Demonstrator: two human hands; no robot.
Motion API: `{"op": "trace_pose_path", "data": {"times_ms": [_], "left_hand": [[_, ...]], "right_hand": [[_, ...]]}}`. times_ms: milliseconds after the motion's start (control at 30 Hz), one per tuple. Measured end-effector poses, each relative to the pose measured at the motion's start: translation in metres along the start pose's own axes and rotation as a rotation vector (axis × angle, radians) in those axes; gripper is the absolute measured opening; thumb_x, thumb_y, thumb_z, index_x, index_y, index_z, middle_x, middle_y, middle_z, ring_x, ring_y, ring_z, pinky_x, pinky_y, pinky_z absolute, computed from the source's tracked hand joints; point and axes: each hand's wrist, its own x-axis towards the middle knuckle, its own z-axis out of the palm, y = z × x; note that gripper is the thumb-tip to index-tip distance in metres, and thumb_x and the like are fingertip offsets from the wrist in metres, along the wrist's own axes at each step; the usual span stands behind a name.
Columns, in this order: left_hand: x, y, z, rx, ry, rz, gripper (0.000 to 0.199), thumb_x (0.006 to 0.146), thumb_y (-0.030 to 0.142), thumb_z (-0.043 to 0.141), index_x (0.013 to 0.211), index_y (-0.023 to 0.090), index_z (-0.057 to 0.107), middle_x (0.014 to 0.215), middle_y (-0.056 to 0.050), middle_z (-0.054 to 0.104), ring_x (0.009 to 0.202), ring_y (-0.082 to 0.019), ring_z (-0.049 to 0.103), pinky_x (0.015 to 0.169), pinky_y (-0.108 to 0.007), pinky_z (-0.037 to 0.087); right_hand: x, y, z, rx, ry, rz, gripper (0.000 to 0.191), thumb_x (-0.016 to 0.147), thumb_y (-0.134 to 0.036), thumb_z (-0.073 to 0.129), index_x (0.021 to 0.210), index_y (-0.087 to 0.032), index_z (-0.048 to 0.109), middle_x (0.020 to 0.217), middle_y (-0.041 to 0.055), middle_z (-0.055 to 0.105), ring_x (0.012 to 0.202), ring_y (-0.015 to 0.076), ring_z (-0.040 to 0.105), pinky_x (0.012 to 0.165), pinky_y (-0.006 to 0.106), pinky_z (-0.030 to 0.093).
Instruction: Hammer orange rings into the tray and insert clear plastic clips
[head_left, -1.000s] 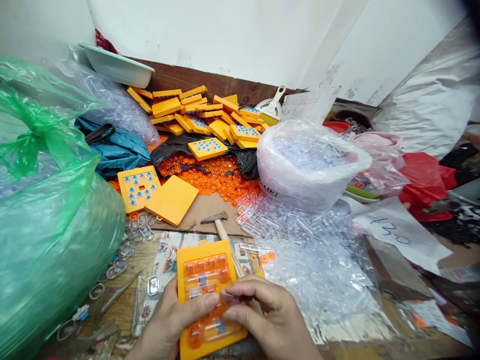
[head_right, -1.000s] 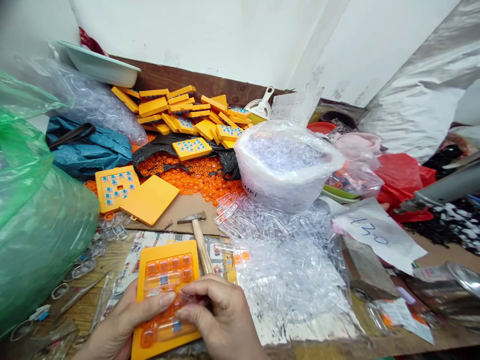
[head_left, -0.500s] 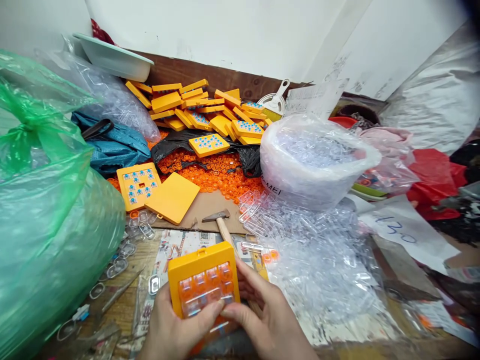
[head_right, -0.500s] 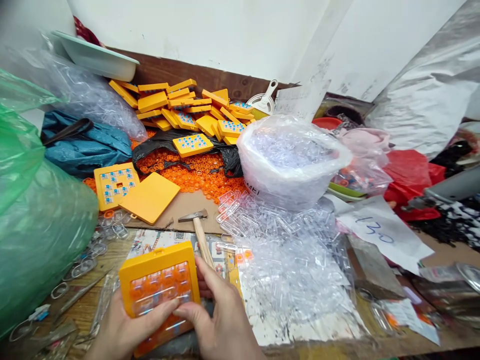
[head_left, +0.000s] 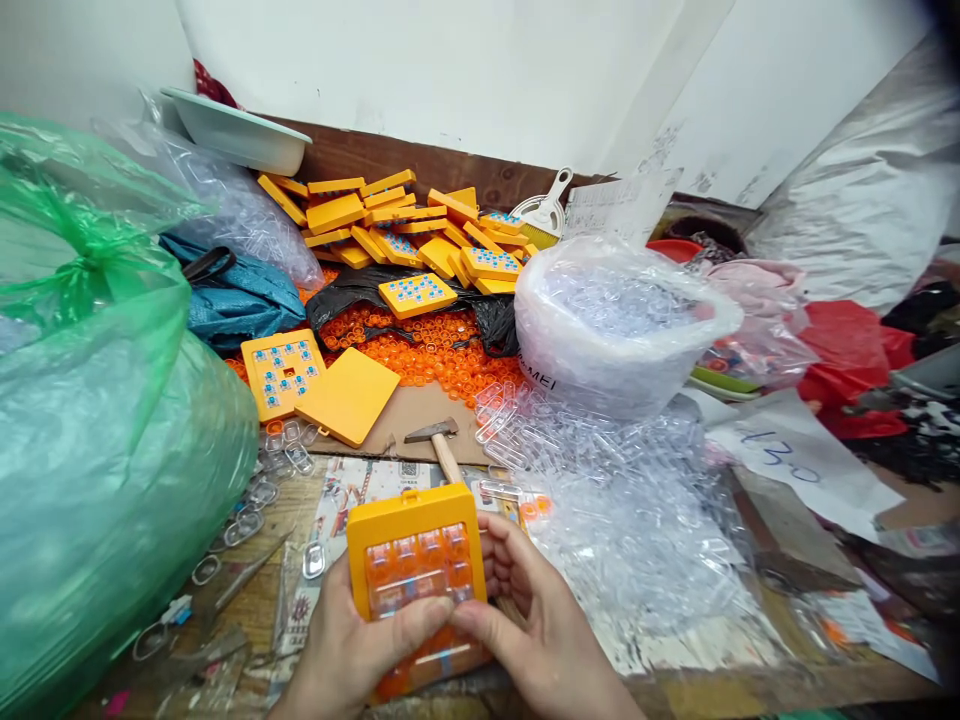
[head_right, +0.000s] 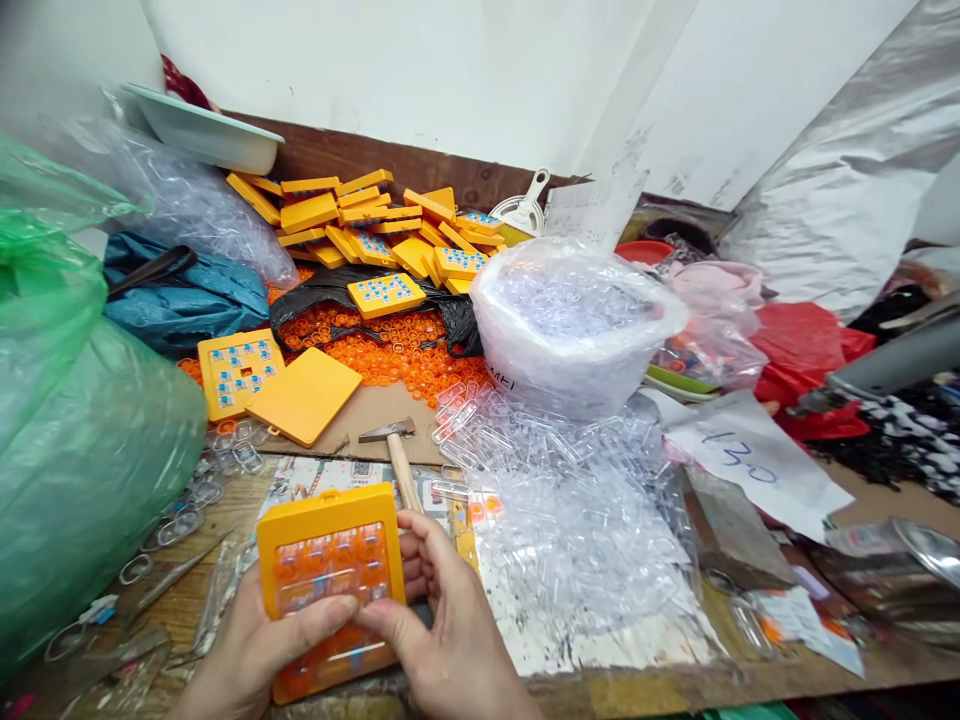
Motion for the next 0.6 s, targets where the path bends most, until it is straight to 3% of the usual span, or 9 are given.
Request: {"op": "trace_pose_path", "data": {"times_ms": [133, 200, 267, 400, 533, 600], "left_hand": [[-0.009, 0.006, 0.004, -0.167, -0.053, -0.04, 0.048, 0.06, 0.039, 0.083, 0.098, 0.012, 0.07, 0.093, -0.013, 0.076, 0.087, -0.033, 0.07, 0.081, -0.043, 0.056], [-0.015, 0.009, 0.006, -0.19, -0.042, -0.079, 0.045, 0.062, 0.039, 0.082, 0.096, 0.012, 0.071, 0.094, -0.013, 0.075, 0.087, -0.033, 0.07, 0.08, -0.042, 0.056], [-0.021, 0.012, 0.007, -0.186, -0.024, -0.12, 0.046, 0.062, 0.038, 0.083, 0.097, 0.012, 0.07, 0.095, -0.013, 0.075, 0.088, -0.033, 0.07, 0.082, -0.042, 0.055], [-0.031, 0.016, 0.007, -0.149, -0.002, -0.139, 0.05, 0.061, 0.039, 0.083, 0.1, 0.012, 0.068, 0.095, -0.014, 0.075, 0.087, -0.032, 0.07, 0.082, -0.042, 0.055], [-0.037, 0.017, 0.008, -0.08, 0.048, -0.144, 0.05, 0.06, 0.04, 0.083, 0.099, 0.013, 0.066, 0.093, -0.014, 0.075, 0.084, -0.03, 0.07, 0.079, -0.039, 0.055], [-0.039, 0.018, 0.009, -0.089, 0.066, -0.174, 0.053, 0.059, 0.039, 0.084, 0.101, 0.013, 0.066, 0.094, -0.014, 0.075, 0.084, -0.032, 0.07, 0.078, -0.041, 0.055]], "right_hand": [[-0.012, 0.003, 0.001, 0.127, 0.076, -0.025, 0.058, 0.073, -0.05, 0.074, 0.122, -0.031, 0.05, 0.108, 0.0019, 0.064, 0.09, 0.0151, 0.062, 0.08, 0.027, 0.05], [-0.015, 0.003, 0.0, 0.097, 0.173, -0.13, 0.053, 0.08, -0.048, 0.068, 0.127, -0.036, 0.047, 0.114, 0.0011, 0.06, 0.09, 0.0133, 0.061, 0.079, 0.025, 0.05], [-0.015, 0.0, -0.006, -0.058, 0.232, -0.306, 0.04, 0.089, -0.035, 0.06, 0.127, -0.04, 0.047, 0.122, 0.0015, 0.054, 0.091, 0.0124, 0.059, 0.079, 0.024, 0.051], [-0.012, -0.019, -0.02, -0.528, 0.131, -0.578, 0.041, 0.091, -0.008, 0.047, 0.118, -0.037, 0.057, 0.129, 0.0026, 0.044, 0.099, 0.0119, 0.057, 0.087, 0.026, 0.05], [-0.013, -0.029, -0.022, -0.664, 0.081, -0.572, 0.02, 0.088, -0.008, 0.053, 0.093, -0.026, 0.061, 0.123, 0.0045, 0.048, 0.092, 0.0126, 0.06, 0.085, 0.027, 0.051], [-0.015, -0.027, -0.02, -0.684, 0.067, -0.533, 0.015, 0.089, -0.011, 0.052, 0.087, -0.025, 0.057, 0.115, 0.0046, 0.053, 0.099, 0.015, 0.06, 0.087, 0.028, 0.05]]}}
